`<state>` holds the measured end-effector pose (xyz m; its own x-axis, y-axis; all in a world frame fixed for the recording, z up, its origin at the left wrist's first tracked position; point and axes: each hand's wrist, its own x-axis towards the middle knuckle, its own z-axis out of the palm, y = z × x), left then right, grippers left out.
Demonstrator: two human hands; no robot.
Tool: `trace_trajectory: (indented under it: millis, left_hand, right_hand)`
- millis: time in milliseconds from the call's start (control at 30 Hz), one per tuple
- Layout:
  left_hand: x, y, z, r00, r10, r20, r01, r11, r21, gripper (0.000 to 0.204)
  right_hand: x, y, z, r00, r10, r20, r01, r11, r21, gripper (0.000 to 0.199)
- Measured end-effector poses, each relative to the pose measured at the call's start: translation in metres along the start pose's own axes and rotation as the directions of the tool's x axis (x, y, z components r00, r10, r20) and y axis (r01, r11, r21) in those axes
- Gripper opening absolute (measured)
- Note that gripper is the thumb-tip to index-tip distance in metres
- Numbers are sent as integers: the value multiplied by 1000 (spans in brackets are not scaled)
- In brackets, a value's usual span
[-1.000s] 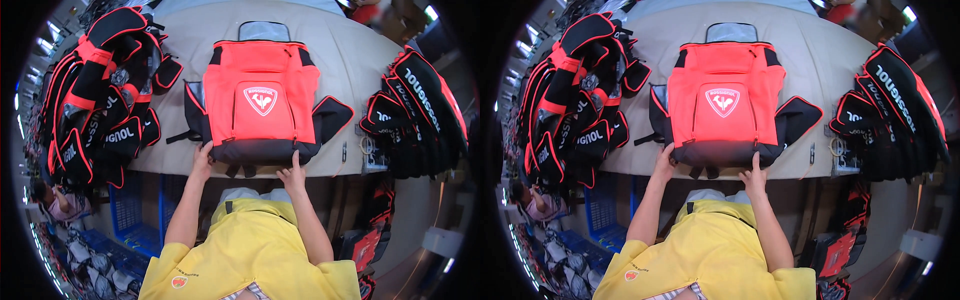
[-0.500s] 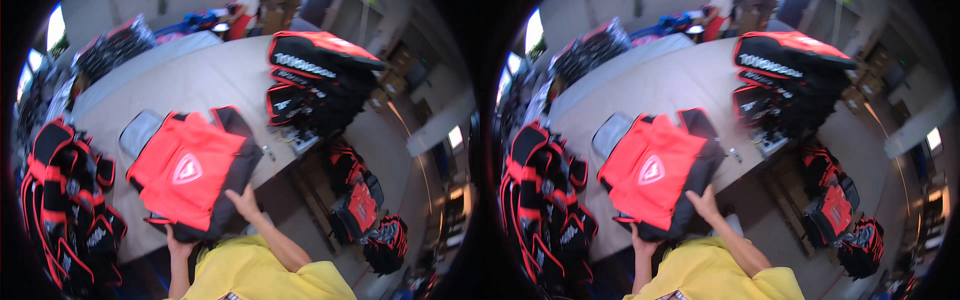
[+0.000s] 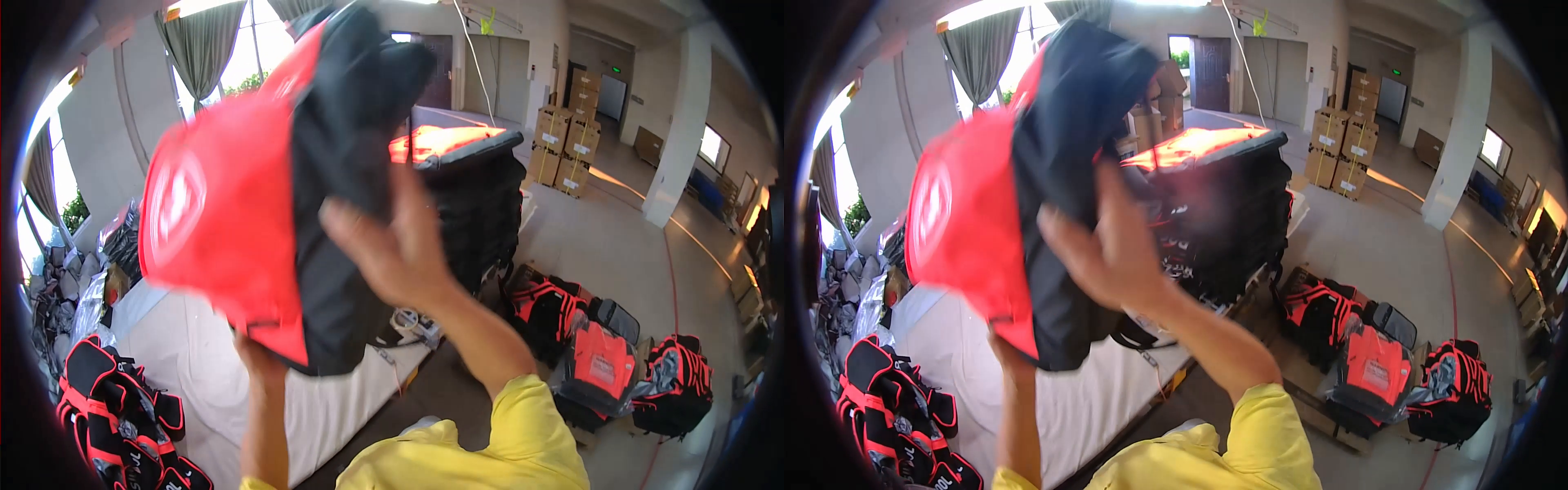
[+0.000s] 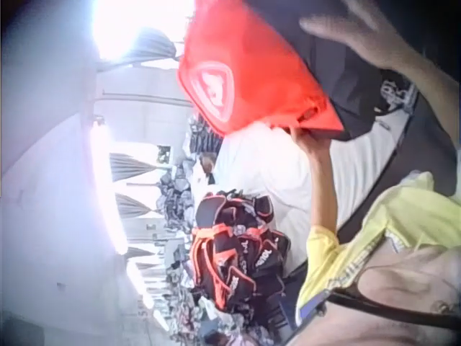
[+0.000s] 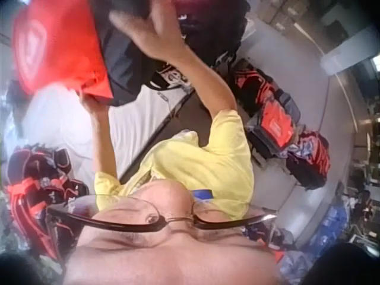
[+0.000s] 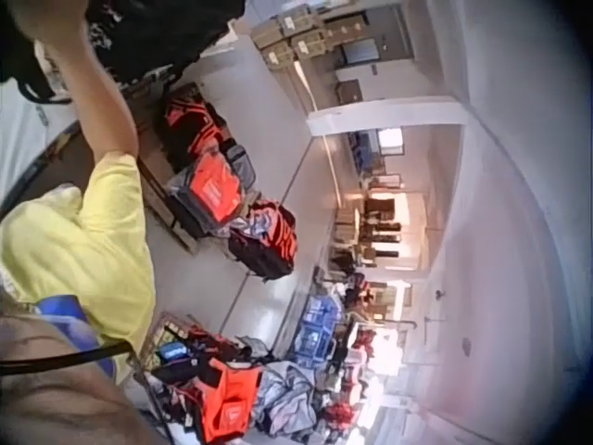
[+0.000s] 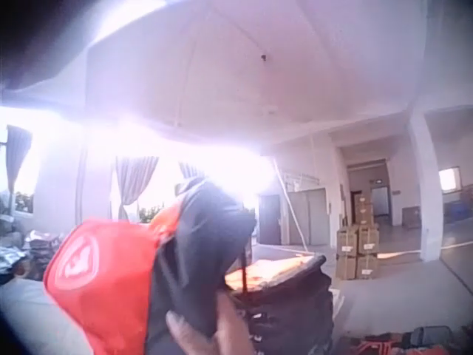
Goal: A worker inspects and prepares red and black backpacks on a table in a factory.
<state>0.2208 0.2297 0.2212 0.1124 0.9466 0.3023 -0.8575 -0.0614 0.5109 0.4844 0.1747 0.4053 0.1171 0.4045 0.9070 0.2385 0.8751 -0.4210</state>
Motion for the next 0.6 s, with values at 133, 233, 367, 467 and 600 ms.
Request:
trace_trajectory:
  millis: [133,233,367,467,600]
  left_hand:
    - [136,-21,129,880,-90,466,194,965,-179,65]
    - [156,-56,177,824,-107,556,118,993,17,72]
    - [109,-126,177,831,-242,500,-32,878,477,77]
    - [66,-131,187,525,-339,781,-58,901,430,81]
    - [24,-86,251,327,-346,880,-138,903,407,98]
  right_hand:
    - [125,26,-98,946,-68,-317,60,998,-35,49]
    - [212,56,-172,904,-10,-427,9,1000,-3,45]
    - [251,164,-274,877,232,-421,-229,972,58,47]
    - [173,270,-324,811,301,-501,-439,880,-182,56]
    - [-30,361,-341,415,661,-625,-867,495,-52,56]
